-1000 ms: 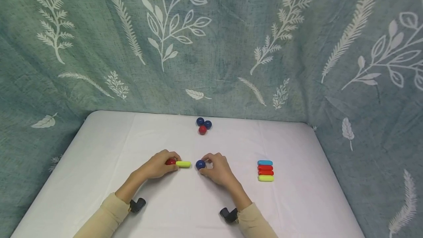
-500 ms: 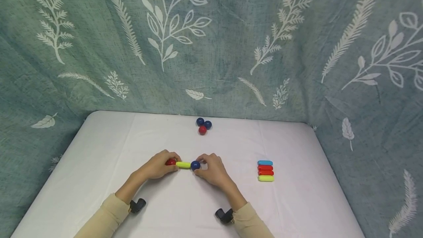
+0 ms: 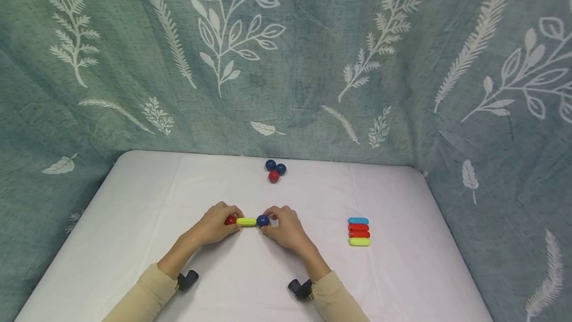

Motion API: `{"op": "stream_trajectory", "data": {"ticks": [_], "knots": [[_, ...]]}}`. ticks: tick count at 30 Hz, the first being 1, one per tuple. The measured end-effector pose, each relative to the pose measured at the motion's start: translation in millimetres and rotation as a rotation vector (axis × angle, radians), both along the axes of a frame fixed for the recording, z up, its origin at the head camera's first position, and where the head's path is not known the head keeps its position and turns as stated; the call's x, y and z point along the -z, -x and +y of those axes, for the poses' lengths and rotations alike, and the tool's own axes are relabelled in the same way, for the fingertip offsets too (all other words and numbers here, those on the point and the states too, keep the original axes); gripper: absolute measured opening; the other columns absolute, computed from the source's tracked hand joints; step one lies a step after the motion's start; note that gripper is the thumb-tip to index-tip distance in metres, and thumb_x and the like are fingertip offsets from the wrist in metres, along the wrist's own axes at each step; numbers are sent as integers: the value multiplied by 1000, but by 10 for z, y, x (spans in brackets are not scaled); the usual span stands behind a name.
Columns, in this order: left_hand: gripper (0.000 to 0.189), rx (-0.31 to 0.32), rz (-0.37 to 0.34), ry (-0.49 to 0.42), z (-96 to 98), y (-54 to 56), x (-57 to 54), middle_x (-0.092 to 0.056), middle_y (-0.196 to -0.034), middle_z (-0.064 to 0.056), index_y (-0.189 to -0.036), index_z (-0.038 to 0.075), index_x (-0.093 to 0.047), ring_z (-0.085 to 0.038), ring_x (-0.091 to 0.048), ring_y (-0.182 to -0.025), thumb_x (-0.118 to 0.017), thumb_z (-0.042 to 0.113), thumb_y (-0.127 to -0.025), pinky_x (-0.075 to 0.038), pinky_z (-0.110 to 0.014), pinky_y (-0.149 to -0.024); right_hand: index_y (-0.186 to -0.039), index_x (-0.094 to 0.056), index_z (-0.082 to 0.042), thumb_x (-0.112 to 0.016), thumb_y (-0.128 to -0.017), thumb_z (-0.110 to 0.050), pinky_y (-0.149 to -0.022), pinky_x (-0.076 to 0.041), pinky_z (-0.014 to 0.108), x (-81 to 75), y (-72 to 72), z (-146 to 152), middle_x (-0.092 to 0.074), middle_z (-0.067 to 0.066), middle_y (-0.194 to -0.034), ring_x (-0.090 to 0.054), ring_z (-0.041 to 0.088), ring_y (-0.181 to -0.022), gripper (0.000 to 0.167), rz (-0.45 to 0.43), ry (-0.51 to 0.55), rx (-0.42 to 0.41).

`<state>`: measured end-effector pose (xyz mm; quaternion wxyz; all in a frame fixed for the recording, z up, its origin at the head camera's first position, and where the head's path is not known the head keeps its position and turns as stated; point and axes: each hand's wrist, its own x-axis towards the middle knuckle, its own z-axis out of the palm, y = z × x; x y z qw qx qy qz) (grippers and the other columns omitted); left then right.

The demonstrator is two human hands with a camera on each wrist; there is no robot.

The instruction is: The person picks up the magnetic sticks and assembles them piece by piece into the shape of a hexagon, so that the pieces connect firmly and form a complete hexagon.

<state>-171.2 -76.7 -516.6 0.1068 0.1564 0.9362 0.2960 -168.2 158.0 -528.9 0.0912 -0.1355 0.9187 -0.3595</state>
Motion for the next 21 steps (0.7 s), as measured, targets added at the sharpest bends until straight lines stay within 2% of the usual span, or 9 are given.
{"op": "stream_trajectory", "data": {"ticks": [5, 9, 16, 21], "knots": [[23, 13, 49, 71, 56, -3, 0, -58, -96, -1, -111, 21, -71, -20, -51, -86, -75, 27, -90, -43, -44, -74, -116, -69, -14, -79, -85, -24, -76, -47, 39, 7, 12, -58, -60, 10, -107, -53, 21, -92, 35, 13, 12, -16], [23, 45, 76, 65, 106, -8, -11, -60, -97, -1, -113, 20, -72, -22, -53, -88, -73, 26, -91, -43, -48, -76, -117, -69, -13, -79, -85, -25, -77, -48, 40, 2, 13, -122, -60, 10, -109, -54, 22, -93, 36, 15, 22, -27], [23, 50, 72, 51, 147, -12, -41, -62, -98, -3, -114, 17, -72, -23, -53, -89, -73, 23, -92, -44, -51, -78, -118, -69, -11, -79, -85, -25, -76, -47, 41, -7, 8, -160, -61, 12, -109, -54, 23, -93, 37, 18, 12, -32], [21, 48, 66, 51, 143, 8, -11, -61, -97, -2, -112, 19, -72, -24, -54, -90, -73, 24, -92, -43, -51, -79, -123, -68, -13, -77, -88, -25, -73, -46, 36, -26, -12, -103, -62, 10, -108, -53, 19, -87, 38, 34, -8, -18]]}}
